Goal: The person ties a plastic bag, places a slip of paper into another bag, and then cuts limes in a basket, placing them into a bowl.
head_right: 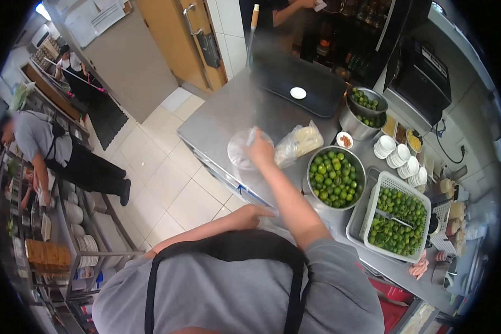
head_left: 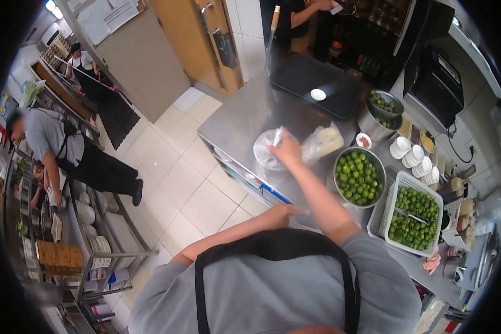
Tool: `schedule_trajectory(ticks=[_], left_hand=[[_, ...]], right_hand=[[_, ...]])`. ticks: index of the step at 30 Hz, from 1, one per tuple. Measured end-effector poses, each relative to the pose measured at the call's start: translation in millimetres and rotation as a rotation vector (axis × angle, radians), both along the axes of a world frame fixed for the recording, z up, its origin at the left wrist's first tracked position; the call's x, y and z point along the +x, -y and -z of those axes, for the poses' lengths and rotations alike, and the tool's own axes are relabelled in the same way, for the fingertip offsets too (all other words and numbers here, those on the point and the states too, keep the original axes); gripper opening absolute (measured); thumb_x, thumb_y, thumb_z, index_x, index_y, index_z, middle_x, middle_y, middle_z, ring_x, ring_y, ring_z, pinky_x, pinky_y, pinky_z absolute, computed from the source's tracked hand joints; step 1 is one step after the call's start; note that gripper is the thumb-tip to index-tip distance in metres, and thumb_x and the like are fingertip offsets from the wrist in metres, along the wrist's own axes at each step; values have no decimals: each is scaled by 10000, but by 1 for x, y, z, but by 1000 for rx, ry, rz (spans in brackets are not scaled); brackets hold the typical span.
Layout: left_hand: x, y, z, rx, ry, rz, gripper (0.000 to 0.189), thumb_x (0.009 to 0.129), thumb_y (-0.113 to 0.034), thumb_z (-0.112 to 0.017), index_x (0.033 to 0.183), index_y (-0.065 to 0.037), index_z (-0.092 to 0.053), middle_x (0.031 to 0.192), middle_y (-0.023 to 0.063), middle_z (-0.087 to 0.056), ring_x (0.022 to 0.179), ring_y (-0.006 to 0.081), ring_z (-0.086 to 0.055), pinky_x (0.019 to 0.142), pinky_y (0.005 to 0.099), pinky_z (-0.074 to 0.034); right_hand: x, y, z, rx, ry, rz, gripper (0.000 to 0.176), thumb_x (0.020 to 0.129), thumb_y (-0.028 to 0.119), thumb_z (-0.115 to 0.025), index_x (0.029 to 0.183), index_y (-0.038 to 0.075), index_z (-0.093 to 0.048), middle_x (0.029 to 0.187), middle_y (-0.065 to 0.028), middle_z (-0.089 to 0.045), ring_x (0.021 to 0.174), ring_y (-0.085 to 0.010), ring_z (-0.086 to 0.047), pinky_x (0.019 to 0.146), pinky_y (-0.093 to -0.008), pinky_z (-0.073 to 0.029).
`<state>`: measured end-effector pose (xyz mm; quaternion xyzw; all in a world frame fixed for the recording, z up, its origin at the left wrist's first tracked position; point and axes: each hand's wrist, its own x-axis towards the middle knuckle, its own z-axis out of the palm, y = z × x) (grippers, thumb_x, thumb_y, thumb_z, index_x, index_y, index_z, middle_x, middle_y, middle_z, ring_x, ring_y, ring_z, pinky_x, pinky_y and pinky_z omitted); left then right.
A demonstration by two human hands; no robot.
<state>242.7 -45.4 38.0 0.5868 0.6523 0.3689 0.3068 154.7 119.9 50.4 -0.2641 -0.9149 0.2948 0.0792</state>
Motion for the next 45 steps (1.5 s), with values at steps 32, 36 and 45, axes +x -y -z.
schedule_trajectory(ticks=[32, 36, 45], left_hand=[[-263, -68, 17, -530, 1085, 7, 395, 765, 10, -481, 1157, 14, -527, 1055, 76, -596, 862, 157, -594, 696, 255, -481], [-300, -62, 21, -466, 1276, 318, 513, 742, 54, -435, 1250, -5, -470, 1148, 81, -570, 916, 166, -604, 793, 269, -483], [-255, -66, -78, 164, 302, 339, 555, 739, 61, -376, 1260, -79, -506, 1352, 82, -433, 1132, 127, -482, 833, 234, -414]], right_hand=[[28, 18, -70, -1052, -1385, 381, 209, 690, -115, -466, 768, 78, -448, 755, -12, -492, 630, -69, -429, 556, -206, -324], [45, 40, -30, -964, -1165, 435, 209, 689, -113, -471, 766, 80, -446, 788, -22, -513, 624, -56, -416, 538, -188, -310], [35, 54, 8, -1226, -1088, 445, 213, 694, -106, -485, 753, 95, -441, 738, 8, -474, 616, -49, -392, 531, -193, -270]])
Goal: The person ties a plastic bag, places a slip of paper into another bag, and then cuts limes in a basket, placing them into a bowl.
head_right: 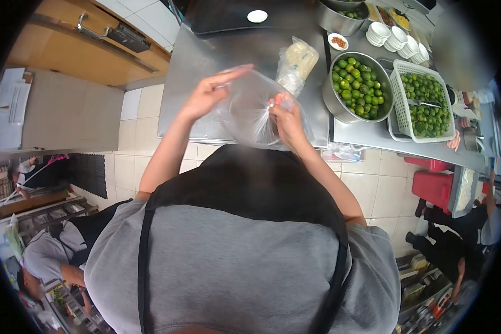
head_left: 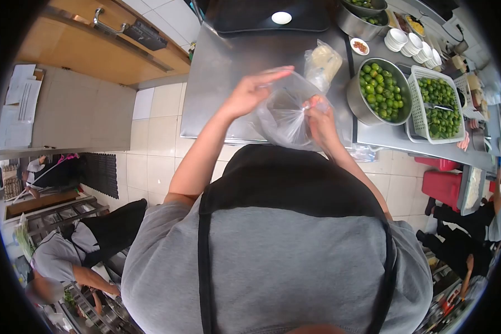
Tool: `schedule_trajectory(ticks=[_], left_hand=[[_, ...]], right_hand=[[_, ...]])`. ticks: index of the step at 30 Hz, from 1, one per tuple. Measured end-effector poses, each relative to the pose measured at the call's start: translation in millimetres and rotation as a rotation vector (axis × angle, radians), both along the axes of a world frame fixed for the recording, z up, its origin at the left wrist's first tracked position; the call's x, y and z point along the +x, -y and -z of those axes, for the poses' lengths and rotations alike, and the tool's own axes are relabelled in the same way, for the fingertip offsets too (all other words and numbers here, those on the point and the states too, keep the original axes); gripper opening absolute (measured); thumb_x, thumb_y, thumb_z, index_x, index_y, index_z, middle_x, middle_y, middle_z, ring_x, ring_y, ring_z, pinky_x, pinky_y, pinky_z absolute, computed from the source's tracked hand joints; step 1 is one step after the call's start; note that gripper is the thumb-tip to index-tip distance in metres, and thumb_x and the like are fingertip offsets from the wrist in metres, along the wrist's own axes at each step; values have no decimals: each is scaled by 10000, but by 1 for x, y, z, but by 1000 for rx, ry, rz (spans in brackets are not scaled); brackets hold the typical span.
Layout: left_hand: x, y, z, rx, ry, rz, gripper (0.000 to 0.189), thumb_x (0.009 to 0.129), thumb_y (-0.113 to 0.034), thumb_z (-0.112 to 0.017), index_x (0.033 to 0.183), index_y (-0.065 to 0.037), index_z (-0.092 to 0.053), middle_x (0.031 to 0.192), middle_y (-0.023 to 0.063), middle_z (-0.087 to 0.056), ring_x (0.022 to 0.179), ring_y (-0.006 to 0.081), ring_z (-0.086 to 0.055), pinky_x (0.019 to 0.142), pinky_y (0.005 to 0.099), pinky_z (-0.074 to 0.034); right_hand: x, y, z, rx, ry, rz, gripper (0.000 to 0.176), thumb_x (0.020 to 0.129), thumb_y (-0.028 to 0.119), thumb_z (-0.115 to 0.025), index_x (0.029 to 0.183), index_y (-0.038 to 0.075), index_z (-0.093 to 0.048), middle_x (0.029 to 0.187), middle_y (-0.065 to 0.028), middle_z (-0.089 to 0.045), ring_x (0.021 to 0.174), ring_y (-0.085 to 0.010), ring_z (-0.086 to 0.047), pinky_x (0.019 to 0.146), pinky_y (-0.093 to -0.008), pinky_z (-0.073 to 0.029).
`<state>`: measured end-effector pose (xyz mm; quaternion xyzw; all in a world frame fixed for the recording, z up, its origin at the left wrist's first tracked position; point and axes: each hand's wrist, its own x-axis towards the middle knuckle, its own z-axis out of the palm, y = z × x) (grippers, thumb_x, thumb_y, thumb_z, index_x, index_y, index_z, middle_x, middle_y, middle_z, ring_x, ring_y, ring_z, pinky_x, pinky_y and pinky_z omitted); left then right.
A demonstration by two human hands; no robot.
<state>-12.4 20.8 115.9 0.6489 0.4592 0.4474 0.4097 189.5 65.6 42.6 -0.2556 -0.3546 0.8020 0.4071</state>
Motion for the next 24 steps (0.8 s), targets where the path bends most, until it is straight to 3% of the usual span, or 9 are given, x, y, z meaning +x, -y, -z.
schedule_trajectory(ticks=[3, 6, 10, 12, 15, 17, 19, 22, 24], left_hand=[[-23, 25, -8, -70, -14, -132, 547, 744, 73, -401, 1257, -82, -508, 1352, 97, -432, 1278, 196, -353, 940, 276, -367], [-19, 40, 15, 54, -194, -233, 549, 748, 86, -427, 1261, -93, -504, 1350, 93, -436, 1218, 189, -427, 846, 249, -412], [-3, 55, 3, 55, -139, -321, 568, 711, 120, -418, 1237, -70, -515, 1323, 101, -461, 1258, 247, -394, 1021, 318, -305], [-7, 64, 1, -25, -270, -443, 594, 724, 113, -450, 1265, -129, -502, 1339, 76, -451, 1142, 172, -484, 721, 235, -434], [0, 80, -9, -111, -436, -604, 593, 707, 115, -457, 1245, -126, -513, 1231, 72, -532, 1074, 188, -522, 733, 275, -455], [3, 92, -4, -110, -508, -655, 576, 692, 120, -456, 1213, -116, -527, 1146, 110, -547, 982, 239, -552, 715, 308, -461], [6, 100, -6, -108, -579, -708, 560, 677, 124, -455, 1180, -106, -541, 1061, 147, -562, 889, 291, -582, 697, 342, -468], [8, 109, -14, -63, -650, -786, 520, 664, 123, -457, 1130, -85, -557, 953, 136, -573, 746, 299, -583, 643, 340, -472], [5, 113, -16, -163, -756, -885, 430, 715, 106, -485, 1099, -70, -562, 891, 114, -586, 759, 214, -594, 666, 288, -484]], right_hand=[[-12, -6, -2, -63, -55, 25, 204, 696, -93, -488, 746, 97, -431, 729, 11, -474, 601, -57, -386, 523, -194, -261], [-21, -20, 10, 4, -21, -98, 169, 706, -60, -508, 776, 87, -465, 745, -3, -486, 617, -71, -421, 543, -202, -306], [-32, -9, 13, 367, 564, -301, 226, 733, 25, -535, 955, 63, -555, 832, -62, -576, 715, -140, -540, 628, -272, -419], [-28, -9, -4, 876, 768, -383, 302, 769, 110, -550, 1066, 59, -567, 903, -72, -641, 738, -195, -614, 642, -341, -470], [-9, -37, -57, 882, 721, -686, 282, 799, 203, -621, 1015, 30, -565, 868, -70, -602, 755, -135, -569, 663, -254, -460], [10, -72, -77, 541, 466, -753, 373, 821, 301, -579, 1073, 26, -565, 893, -136, -643, 724, -274, -634, 689, -350, -499], [15, -103, -80, 506, 840, -453, 497, 812, 392, -581, 1146, 27, -533, 908, -162, -633, 831, -292, -628, 773, -385, -493], [6, -138, 35, 793, 1370, -62, 660, 750, 460, -618, 1272, 98, -437, 1073, -207, -558, 989, -326, -570, 851, -429, -456], [-8, -112, 57, 802, 1497, -59, 723, 720, 469, -634, 1311, 139, -381, 1158, -239, -479, 1046, -375, -517, 881, -434, -435]])
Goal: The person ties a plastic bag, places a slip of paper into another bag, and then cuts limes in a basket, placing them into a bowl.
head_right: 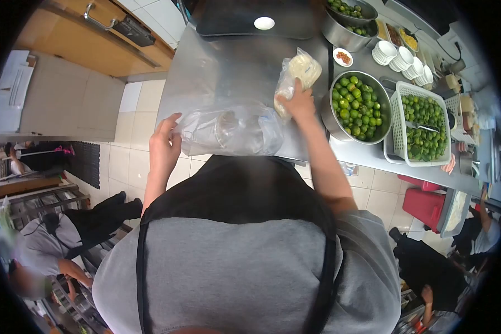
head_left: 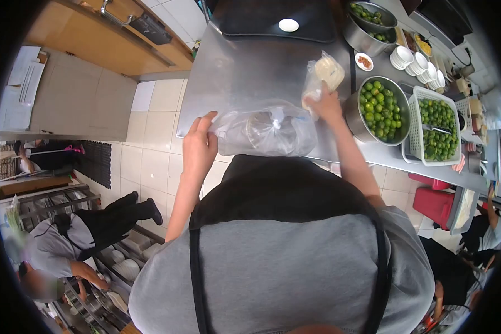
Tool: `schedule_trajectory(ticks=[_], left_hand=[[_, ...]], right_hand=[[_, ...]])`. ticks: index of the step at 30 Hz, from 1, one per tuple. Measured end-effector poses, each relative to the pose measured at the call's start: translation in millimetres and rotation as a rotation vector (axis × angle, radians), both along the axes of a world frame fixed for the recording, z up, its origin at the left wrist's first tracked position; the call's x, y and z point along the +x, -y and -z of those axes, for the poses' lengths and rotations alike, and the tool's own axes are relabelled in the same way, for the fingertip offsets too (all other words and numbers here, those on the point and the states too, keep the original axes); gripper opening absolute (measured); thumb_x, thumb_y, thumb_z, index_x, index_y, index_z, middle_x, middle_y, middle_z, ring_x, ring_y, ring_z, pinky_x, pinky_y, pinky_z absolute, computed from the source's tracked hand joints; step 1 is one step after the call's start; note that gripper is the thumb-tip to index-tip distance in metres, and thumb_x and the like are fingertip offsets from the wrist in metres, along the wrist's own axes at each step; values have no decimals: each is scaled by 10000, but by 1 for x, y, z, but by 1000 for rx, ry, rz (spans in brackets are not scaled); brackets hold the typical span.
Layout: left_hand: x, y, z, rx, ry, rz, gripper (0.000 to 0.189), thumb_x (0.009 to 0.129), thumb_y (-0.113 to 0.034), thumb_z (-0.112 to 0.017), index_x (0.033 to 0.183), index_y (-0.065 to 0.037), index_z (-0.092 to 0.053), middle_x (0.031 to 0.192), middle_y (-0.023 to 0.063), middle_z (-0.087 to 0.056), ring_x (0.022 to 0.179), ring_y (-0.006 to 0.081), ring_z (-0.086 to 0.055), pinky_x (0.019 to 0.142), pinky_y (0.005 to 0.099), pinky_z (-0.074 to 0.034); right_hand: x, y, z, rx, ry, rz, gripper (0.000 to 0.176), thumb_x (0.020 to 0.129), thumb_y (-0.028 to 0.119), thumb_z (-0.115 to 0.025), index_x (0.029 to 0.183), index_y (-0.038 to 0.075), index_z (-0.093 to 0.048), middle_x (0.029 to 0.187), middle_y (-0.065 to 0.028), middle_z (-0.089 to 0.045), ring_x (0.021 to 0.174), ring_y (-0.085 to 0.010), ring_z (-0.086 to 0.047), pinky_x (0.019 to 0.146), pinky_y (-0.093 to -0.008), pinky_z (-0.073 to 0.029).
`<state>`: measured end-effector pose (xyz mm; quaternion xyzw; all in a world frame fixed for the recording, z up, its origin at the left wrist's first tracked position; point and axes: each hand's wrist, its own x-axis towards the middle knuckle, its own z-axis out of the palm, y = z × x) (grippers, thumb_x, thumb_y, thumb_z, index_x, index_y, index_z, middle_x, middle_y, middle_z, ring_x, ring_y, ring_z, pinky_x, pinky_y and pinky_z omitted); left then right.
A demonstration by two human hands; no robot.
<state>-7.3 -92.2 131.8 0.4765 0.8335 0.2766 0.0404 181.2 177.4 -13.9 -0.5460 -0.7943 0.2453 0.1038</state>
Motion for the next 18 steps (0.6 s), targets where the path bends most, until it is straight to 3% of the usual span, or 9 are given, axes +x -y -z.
schedule_trajectory(ticks=[2, 3, 4, 6, 8, 10, 13, 17, 18], left_hand=[[-3, 5, -5, -4, 77, -47, 386, 737, 91, -494, 1084, -63, -563, 860, 103, -588, 738, 196, -593, 663, 291, -486], [-3, 7, -8, -9, 152, -84, 343, 759, 76, -502, 1068, -56, -564, 829, 93, -590, 718, 178, -592, 660, 294, -488], [0, 6, -13, 112, 228, -68, 215, 779, 43, -525, 976, -23, -581, 740, 102, -584, 666, 175, -590, 585, 286, -469], [-2, 8, -8, 194, 416, -31, 201, 801, 30, -514, 986, -18, -574, 743, 82, -593, 684, 164, -590, 612, 284, -468], [-2, 9, -8, 287, 602, -1, 188, 823, 16, -503, 997, -14, -568, 746, 62, -603, 702, 154, -589, 640, 283, -466], [1, 6, -12, 321, 1114, 65, 274, 817, 16, -473, 1087, -5, -520, 775, 63, -586, 731, 159, -557, 737, 267, -435], [-2, 2, -8, 337, 1382, 119, 404, 816, 10, -438, 1218, -27, -431, 958, 132, -600, 724, 158, -556, 720, 281, -436], [0, -11, -15, 546, 1438, 80, 554, 801, 14, -456, 1333, -46, -313, 1196, 218, -507, 696, 151, -552, 691, 273, -446], [-1, -11, -12, 557, 1381, 129, 616, 792, 9, -473, 1366, -60, -261, 1264, 239, -440, 676, 142, -545, 672, 267, -451]], right_hand=[[-11, 12, 14, -31, 15, 54, 806, 658, 382, -688, 1350, 221, -306, 1307, -305, -277, 1119, -499, -411, 916, -438, -409], [-13, 11, 20, -34, 18, 42, 806, 658, 382, -688, 1350, 221, -306, 1307, -305, -277, 1119, -499, -411, 916, -438, -409], [-13, 8, 25, -5, -88, 68, 788, 650, 316, -695, 1337, 202, -326, 1276, -293, -335, 1106, -469, -439, 909, -426, -415], [-10, -7, 34, 17, -194, 82, 772, 642, 250, -703, 1323, 183, -346, 1244, -282, -393, 1093, -439, -468, 902, -415, -422], [1, -31, 37, -127, -533, 26, 743, 626, 141, -699, 1297, 147, -380, 1169, -250, -493, 1032, -361, -533, 881, -379, -435], [14, -29, -27, -314, -727, -1, 699, 646, 88, -678, 1283, 69, -392, 1161, -158, -540, 1035, -272, -539, 883, -321, -415], [42, -6, -140, -86, -666, -310, 654, 688, 83, -697, 1280, 43, -423, 1269, -136, -461, 1160, -222, -438, 990, -296, -309], [88, 38, -234, -364, -620, -680, 581, 623, 20, -676, 1187, 43, -541, 1167, -98, -564, 1072, -202, -526, 938, -320, -382], [84, 44, -240, -283, -527, -814, 562, 623, 22, -667, 1172, 46, -549, 1140, -101, -577, 1040, -221, -549, 917, -325, -404]])
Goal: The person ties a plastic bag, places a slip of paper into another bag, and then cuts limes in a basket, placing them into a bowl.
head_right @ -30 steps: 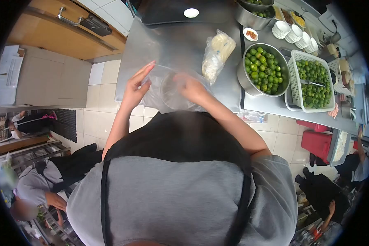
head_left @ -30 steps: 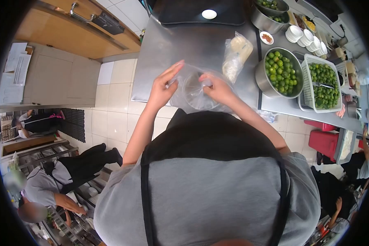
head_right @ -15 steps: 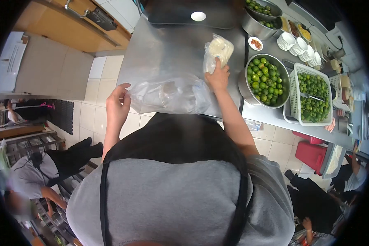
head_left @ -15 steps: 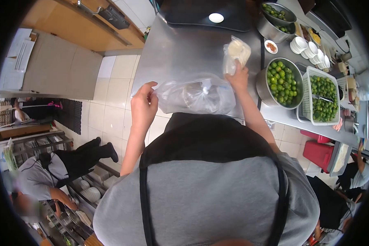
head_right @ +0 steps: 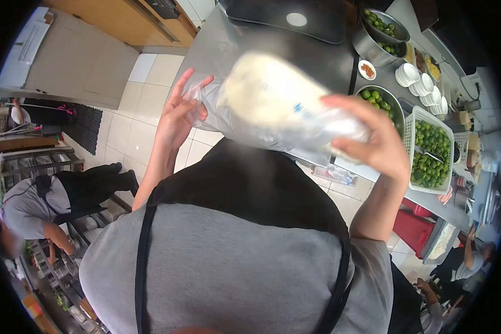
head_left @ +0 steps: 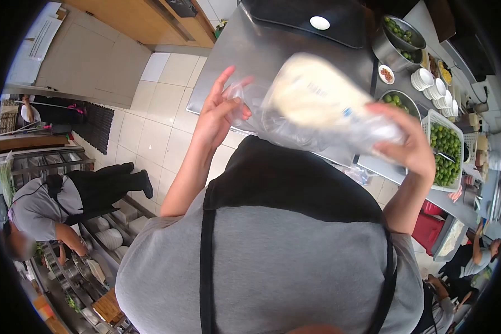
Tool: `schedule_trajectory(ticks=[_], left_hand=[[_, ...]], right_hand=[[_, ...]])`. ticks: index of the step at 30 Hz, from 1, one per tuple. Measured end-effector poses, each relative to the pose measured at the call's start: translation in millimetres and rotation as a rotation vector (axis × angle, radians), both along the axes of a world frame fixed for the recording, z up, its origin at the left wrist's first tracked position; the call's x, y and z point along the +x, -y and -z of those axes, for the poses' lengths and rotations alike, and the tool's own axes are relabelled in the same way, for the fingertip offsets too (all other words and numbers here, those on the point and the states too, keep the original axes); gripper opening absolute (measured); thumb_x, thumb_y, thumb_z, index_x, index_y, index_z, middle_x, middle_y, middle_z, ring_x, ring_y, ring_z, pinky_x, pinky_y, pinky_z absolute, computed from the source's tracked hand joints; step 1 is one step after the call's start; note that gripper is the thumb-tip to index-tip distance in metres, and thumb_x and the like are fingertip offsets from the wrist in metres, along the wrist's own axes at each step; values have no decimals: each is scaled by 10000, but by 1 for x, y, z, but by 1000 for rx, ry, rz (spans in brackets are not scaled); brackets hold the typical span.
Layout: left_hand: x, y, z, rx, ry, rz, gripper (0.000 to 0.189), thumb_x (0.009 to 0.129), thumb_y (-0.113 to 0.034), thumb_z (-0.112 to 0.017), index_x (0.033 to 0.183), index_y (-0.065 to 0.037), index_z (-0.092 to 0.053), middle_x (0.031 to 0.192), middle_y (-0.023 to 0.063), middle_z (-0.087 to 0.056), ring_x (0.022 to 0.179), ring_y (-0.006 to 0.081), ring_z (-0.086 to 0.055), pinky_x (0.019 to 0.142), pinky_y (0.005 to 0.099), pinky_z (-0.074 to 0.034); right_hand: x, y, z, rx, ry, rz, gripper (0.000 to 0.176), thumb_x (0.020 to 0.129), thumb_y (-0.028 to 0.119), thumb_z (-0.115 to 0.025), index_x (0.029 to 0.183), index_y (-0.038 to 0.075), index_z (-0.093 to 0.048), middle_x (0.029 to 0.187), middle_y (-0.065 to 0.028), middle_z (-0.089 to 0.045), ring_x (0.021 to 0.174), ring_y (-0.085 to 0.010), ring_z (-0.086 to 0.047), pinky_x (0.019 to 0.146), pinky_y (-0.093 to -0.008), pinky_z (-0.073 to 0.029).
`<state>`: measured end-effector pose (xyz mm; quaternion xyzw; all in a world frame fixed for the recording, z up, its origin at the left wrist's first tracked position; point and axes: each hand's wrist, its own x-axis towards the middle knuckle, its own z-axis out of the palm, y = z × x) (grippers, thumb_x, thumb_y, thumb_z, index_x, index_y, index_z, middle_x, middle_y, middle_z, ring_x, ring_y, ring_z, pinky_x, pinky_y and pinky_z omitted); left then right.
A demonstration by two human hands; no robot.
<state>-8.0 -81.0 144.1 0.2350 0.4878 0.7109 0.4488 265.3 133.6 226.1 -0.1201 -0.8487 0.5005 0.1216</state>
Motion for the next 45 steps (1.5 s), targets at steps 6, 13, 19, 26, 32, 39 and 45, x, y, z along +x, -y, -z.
schedule_trajectory(ticks=[6, 13, 19, 26, 32, 39, 45], left_hand=[[20, 2, -17, 7, -191, 166, 742, 760, 21, -515, 1413, -99, -183, 1344, 235, -364, 647, 114, -535, 633, 249, -463], [33, 6, -39, -22, -302, 417, 765, 775, 35, -563, 1418, -100, -171, 1361, 156, -367, 859, 133, -543, 767, 259, -441], [31, -5, -37, -21, -305, 358, 779, 752, 63, -564, 1413, -99, -184, 1337, 209, -373, 749, 82, -517, 713, 248, -470], [-30, -33, -36, 172, -40, 208, 760, 760, -53, -562, 1409, -97, -171, 1232, 301, -438, 674, 121, -542, 639, 258, -484], [-57, -68, -33, 214, -27, 157, 726, 783, -97, -546, 1406, -96, -173, 1210, 315, -452, 647, 124, -526, 623, 243, -466], [-70, -76, -27, 105, -252, 121, 625, 773, -20, -533, 1347, -68, -291, 1073, 205, -546, 633, 94, -510, 589, 227, -446], [-68, -72, -27, -124, -664, 132, 391, 740, 92, -518, 1116, -13, -510, 834, 46, -529, 631, 74, -501, 562, 202, -424]], right_hand=[[-70, 57, 19, 477, 176, -191, 461, 652, 43, -592, 1111, 71, -560, 1028, -133, -591, 911, -327, -587, 783, -393, -479], [-163, 102, 115, 535, 295, -135, 171, 663, 209, -664, 698, 43, -636, 769, -133, -636, 726, -273, -631, 681, -360, -496], [-171, 92, 142, 307, 313, -567, 317, 827, 160, -473, 1120, 45, -502, 1104, -233, -533, 1009, -358, -538, 863, -389, -419], [-128, 8, 184, 393, 121, 2, 443, 861, 323, -523, 1187, 25, -488, 1067, -193, -570, 980, -315, -569, 856, -413, -427], [-124, -3, 120, 846, 667, -107, 371, 823, 326, -557, 1048, 35, -601, 937, -126, -637, 903, -290, -606, 789, -417, -459], [-88, 13, 20, 651, 388, -232, 195, 754, 266, -604, 841, 100, -657, 822, -88, -647, 848, -275, -611, 701, -393, -466], [-41, -34, -22, 848, -118, 174, 140, 669, 198, -654, 776, 108, -653, 769, -77, -626, 791, -256, -608, 697, -384, -473]])
